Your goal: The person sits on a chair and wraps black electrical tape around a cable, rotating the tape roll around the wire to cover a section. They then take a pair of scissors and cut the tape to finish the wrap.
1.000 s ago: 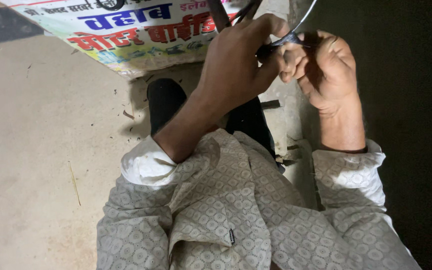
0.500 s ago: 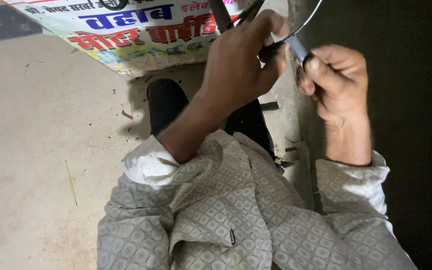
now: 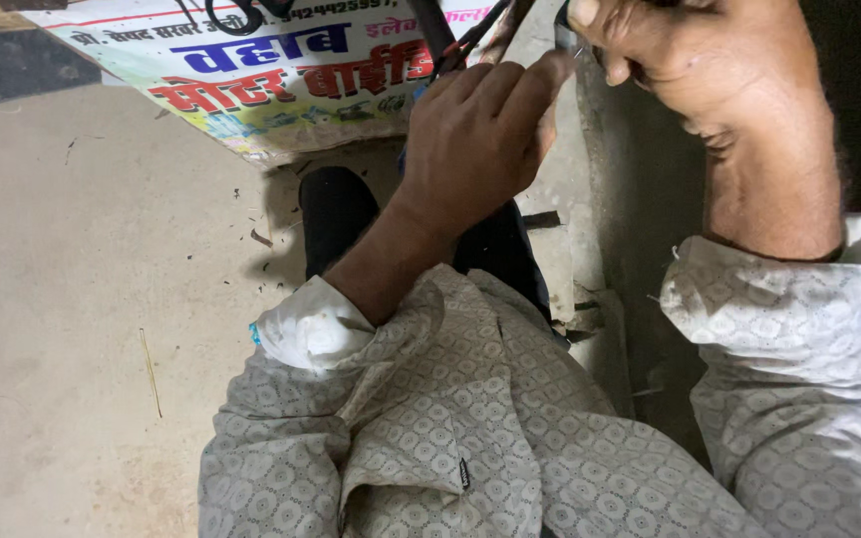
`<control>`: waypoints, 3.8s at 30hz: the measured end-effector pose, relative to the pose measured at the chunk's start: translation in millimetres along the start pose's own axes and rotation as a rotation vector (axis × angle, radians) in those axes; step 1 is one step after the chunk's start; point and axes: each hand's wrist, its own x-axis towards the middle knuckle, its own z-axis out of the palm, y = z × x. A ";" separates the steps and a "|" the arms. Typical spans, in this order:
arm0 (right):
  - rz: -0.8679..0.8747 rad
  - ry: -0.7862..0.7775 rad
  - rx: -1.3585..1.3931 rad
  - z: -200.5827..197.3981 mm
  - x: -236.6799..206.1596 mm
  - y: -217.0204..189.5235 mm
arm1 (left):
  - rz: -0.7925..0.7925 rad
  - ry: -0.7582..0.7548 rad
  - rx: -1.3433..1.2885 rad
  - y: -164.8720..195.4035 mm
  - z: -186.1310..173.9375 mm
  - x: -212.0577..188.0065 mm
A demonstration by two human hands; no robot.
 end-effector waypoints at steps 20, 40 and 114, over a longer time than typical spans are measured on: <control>0.027 -0.151 0.648 40.9 -42.2 109.2 | -0.217 -0.035 -0.577 -14.0 3.1 -17.2; -0.042 0.124 -0.076 16.3 -17.9 26.2 | 0.034 0.048 -0.033 -6.3 6.1 -16.4; -0.156 0.009 -0.348 -1.5 34.3 -12.0 | -0.120 0.092 -0.078 -11.3 -1.5 27.3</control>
